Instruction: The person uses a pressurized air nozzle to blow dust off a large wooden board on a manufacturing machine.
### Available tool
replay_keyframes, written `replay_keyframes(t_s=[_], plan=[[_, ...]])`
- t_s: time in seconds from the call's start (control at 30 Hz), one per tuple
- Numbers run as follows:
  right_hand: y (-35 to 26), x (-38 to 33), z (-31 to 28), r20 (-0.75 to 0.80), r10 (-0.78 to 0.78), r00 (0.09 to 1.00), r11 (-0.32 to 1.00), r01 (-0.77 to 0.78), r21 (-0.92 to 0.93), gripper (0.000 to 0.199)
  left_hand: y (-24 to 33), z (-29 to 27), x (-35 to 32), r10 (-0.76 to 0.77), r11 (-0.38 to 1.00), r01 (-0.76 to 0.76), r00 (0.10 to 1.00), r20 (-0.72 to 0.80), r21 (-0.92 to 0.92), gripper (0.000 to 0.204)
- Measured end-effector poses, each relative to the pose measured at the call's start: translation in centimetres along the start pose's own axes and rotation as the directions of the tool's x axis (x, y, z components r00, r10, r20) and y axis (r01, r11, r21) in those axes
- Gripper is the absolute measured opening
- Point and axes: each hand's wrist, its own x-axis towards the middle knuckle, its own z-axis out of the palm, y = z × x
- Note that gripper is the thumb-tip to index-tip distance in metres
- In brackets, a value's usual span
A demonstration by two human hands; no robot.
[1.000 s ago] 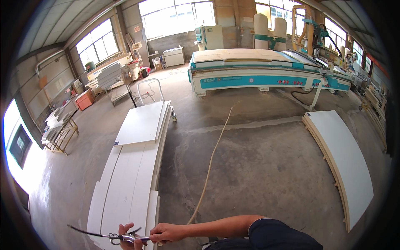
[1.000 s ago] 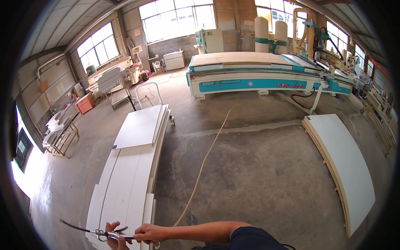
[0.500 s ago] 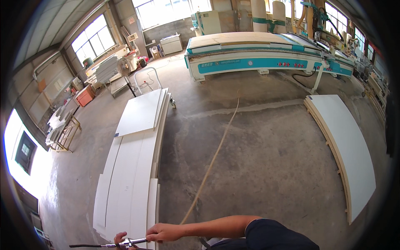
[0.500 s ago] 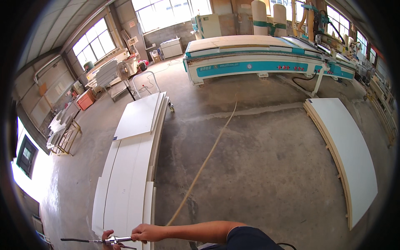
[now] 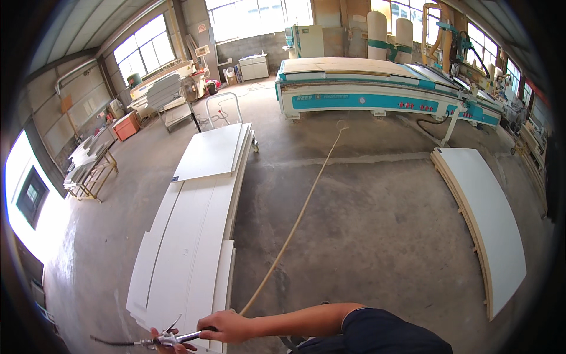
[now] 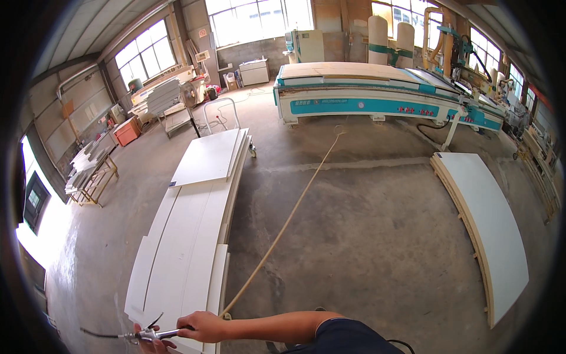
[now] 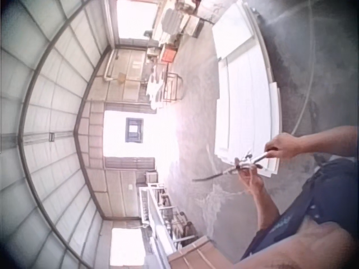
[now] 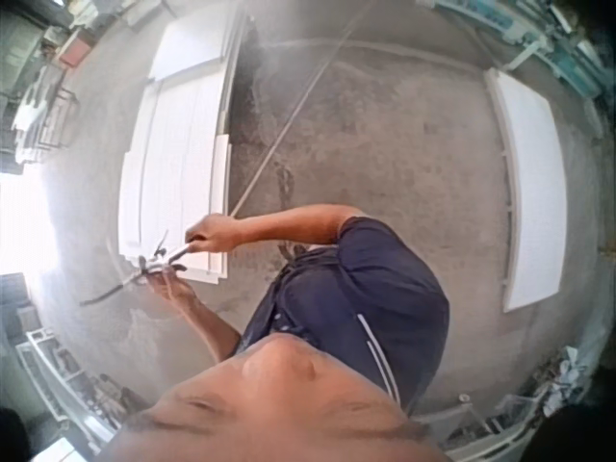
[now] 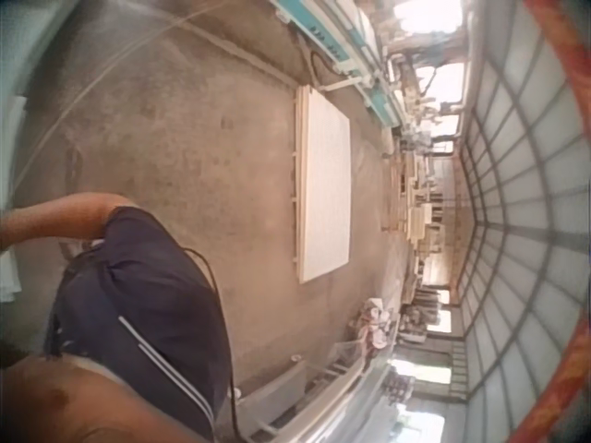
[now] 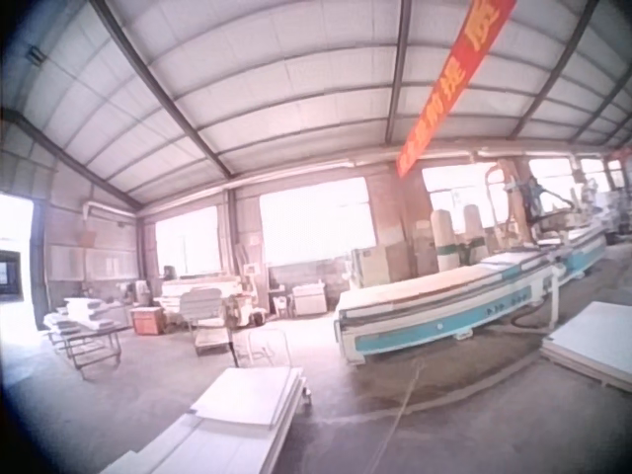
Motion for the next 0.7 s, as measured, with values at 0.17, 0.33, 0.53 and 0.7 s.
replay_keyframes(t_s=[0.17,0.33,0.53,0.7], plan=[[2.7,1.7,-1.4,0.364,0.157,0.918,0.844,-0.316,0.433,0.036,-2.9,-0.9,2.0,-0.108,0.994,0.112,0.981,0.160,-0.018,0.062],[2.7,0.7,-3.2,0.374,0.201,0.905,0.739,-0.391,0.548,0.038,-7.8,0.8,4.6,0.041,0.993,-0.029,0.994,0.104,-0.118,0.018],[2.5,-1.2,-6.6,-0.275,-0.141,0.951,0.979,0.093,-0.181,0.030,-7.0,6.9,5.9,-0.025,0.999,0.030,0.992,-0.127,0.040,0.018],[5.3,-2.9,-11.2,-0.334,-0.190,0.923,0.941,0.269,0.206,0.035,-6.7,15.8,7.3,-0.111,0.909,0.118,0.993,0.039,-0.400,0.031]])
